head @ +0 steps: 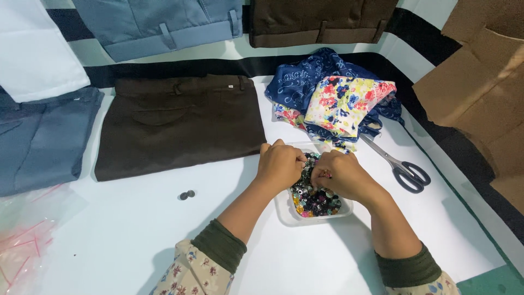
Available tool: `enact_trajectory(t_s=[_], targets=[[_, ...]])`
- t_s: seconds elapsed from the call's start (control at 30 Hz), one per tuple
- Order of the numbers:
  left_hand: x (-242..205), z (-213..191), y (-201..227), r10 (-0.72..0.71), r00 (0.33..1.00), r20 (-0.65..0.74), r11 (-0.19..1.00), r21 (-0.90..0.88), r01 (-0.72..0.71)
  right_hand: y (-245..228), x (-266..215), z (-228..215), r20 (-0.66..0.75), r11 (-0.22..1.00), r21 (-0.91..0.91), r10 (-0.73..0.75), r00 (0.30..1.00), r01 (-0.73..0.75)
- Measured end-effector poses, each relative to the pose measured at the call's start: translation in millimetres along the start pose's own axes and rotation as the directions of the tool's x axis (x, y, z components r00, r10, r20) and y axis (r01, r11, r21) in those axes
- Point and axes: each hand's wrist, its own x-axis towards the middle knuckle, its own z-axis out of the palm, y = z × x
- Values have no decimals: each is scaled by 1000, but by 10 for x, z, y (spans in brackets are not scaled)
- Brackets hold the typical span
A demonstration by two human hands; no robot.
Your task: Sorting and bagging small black buttons into plastic bags
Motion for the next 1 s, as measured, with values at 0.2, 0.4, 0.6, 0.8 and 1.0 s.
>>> enact_trajectory(t_s=[0.2,0.4,0.6,0.8,1.0], targets=[[-52,-128,72,-19,996,82,999,-47,23,30,-3,3,-72,980,196,5,997,10],[-62,-36,103,8,999,54,999,37,-10,178,68,134,-116,949,314,16,993,21],[-90,-135,189,43,998,46,991,123,-48,164,73,137,-120,939,343,45,992,-1],[-128,-170,181,84,996,-27,988,131,-80,127,136,201,-140,977,212,58,988,-27],[-167,-177,213,86,996,-13,990,114,-84,115,149,209,-124,981,185,80,989,-57]])
